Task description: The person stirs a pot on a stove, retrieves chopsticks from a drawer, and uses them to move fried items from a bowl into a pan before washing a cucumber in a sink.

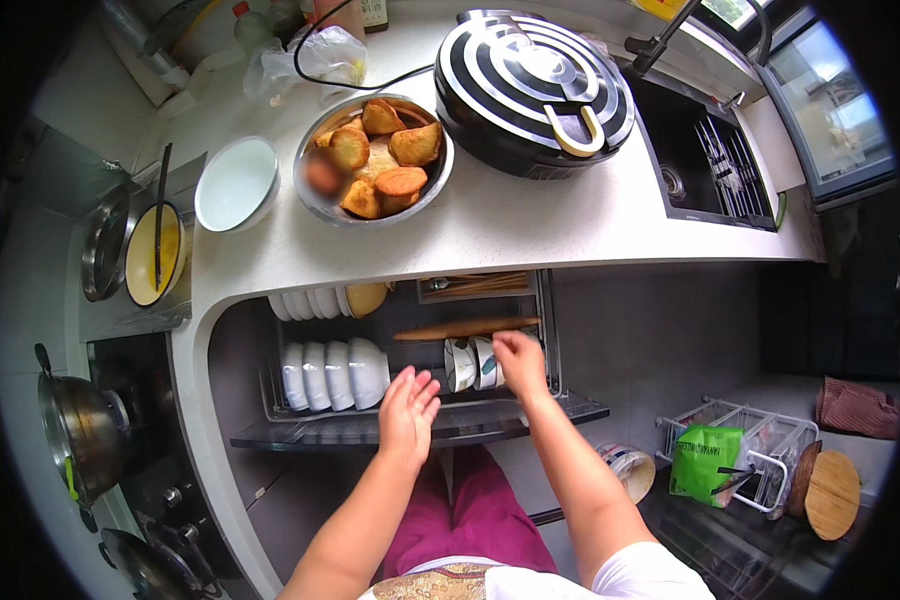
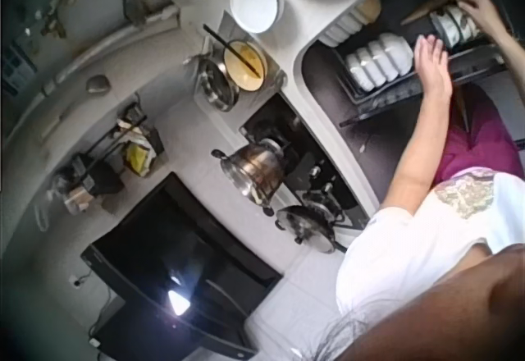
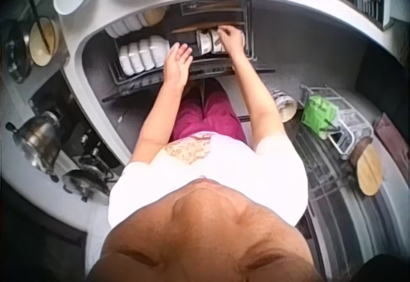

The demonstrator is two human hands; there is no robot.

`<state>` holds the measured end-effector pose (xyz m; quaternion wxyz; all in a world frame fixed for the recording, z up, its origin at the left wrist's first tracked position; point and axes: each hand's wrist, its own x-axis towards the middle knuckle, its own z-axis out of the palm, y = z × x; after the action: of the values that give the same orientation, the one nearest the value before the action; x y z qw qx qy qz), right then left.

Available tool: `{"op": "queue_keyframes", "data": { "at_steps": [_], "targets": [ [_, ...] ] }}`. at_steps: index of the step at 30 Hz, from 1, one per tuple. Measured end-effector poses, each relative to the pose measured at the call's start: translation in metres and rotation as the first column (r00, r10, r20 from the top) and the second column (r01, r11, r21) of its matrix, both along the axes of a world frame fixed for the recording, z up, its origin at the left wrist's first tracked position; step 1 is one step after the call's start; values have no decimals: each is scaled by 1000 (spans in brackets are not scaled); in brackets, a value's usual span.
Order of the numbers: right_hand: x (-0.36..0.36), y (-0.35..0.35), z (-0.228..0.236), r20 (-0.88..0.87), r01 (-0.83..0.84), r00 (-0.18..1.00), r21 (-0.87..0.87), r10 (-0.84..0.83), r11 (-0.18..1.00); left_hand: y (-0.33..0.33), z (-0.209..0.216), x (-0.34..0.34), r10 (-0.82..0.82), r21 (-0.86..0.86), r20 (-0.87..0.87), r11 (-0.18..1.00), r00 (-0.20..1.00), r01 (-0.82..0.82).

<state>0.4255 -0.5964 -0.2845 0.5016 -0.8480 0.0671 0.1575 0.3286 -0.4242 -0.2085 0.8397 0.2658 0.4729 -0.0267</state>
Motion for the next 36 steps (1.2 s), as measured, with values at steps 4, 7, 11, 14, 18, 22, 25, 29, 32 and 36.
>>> {"op": "queue_keyframes", "data": {
  "at_steps": [4, 7, 11, 14, 18, 22, 25, 29, 32, 36],
  "targets": [
    [78, 15, -68, 17, -296, 937, -490, 348, 820, 6, -83, 53, -1, -17, -34, 1000, 999, 1],
    [109, 29, -108, -62, -442, 839, -657, 541, 610, 7, -111, 68, -46, -5, -18, 999, 999, 46],
    [130, 44, -140, 203, -341, 777, -659, 595, 671, 2, -116, 61, -33, -18, -55, 999, 998, 32],
    [138, 49, -169, 504, -209, 715, -506, 484, 836, -6, -117, 52, -34, -67, -76, 997, 997, 29],
    [145, 58, -131, 347, -365, 792, -391, 502, 845, -13, -124, 62, -4, -117, -32, 993, 999, 0],
    [147, 62, -107, 243, -460, 809, -303, 535, 834, -16, -145, 106, 112, -244, 57, 965, 992, -95],
    [151, 62, -97, 201, -488, 819, -249, 538, 836, -18, -158, 140, 147, -287, 28, 949, 989, -133],
    [154, 64, -88, 161, -516, 823, -191, 545, 835, -16, -181, 150, 123, -295, -19, 948, 992, -123],
    [156, 64, -86, 144, -527, 824, -164, 548, 834, -15, -195, 144, 72, -275, -67, 957, 995, -88],
    [157, 64, -83, 131, -533, 825, -146, 550, 833, -17, -191, 142, 107, -236, -92, 964, 990, -126]
  ]
}}
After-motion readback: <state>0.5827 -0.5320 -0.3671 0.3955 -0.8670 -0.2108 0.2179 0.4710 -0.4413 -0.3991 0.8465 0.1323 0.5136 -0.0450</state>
